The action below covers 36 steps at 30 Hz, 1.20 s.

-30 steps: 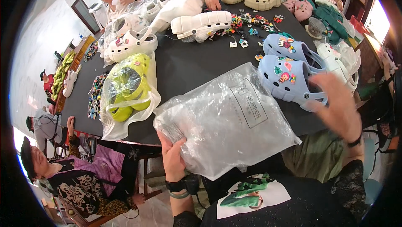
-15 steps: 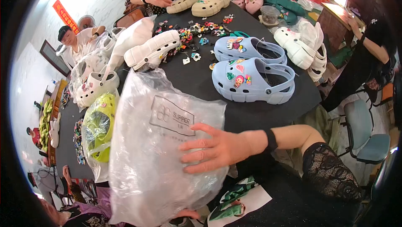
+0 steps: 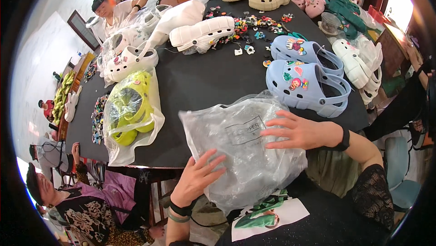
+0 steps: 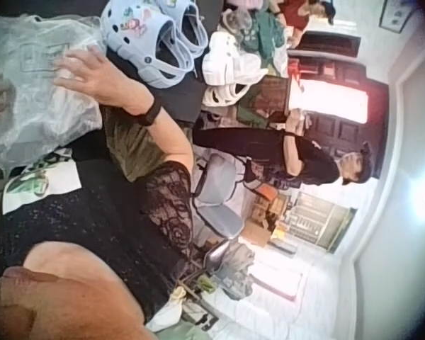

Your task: Packing decorated footwear into plastic bags and preparing them for shipment.

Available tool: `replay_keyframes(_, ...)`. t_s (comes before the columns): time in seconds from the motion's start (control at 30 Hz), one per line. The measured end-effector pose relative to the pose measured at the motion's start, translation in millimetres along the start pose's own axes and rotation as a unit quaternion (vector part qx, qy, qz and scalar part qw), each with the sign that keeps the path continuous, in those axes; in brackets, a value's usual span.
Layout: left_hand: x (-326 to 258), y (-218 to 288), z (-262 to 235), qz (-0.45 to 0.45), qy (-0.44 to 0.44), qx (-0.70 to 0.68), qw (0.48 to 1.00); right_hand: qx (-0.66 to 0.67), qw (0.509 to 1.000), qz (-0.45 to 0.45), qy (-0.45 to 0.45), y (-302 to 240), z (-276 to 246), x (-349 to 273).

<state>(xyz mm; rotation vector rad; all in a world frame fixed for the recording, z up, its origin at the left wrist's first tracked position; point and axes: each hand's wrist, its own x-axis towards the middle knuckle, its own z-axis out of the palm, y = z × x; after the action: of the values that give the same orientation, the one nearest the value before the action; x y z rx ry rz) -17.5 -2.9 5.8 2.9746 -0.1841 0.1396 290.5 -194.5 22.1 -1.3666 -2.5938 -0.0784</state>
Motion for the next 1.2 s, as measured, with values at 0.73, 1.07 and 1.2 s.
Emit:
replay_keyframes(0.73, 35, -2, 13, -0.376, 0.361, -0.035, 0.853, -0.086, 0.885, 0.287, 0.358, -32, 26, -7)
replay_keyframes(1.07, 52, -16, 17, -0.19, 0.046, 0.024, 0.98, 0.019, 0.978, 0.206, -0.007, 8, 48, 36)
replay_keyframes(1.2, 61, -13, 18, -0.201, 0.04, 0.05, 0.977, -0.045, 0.976, 0.208, 0.055, 9, 53, 37)
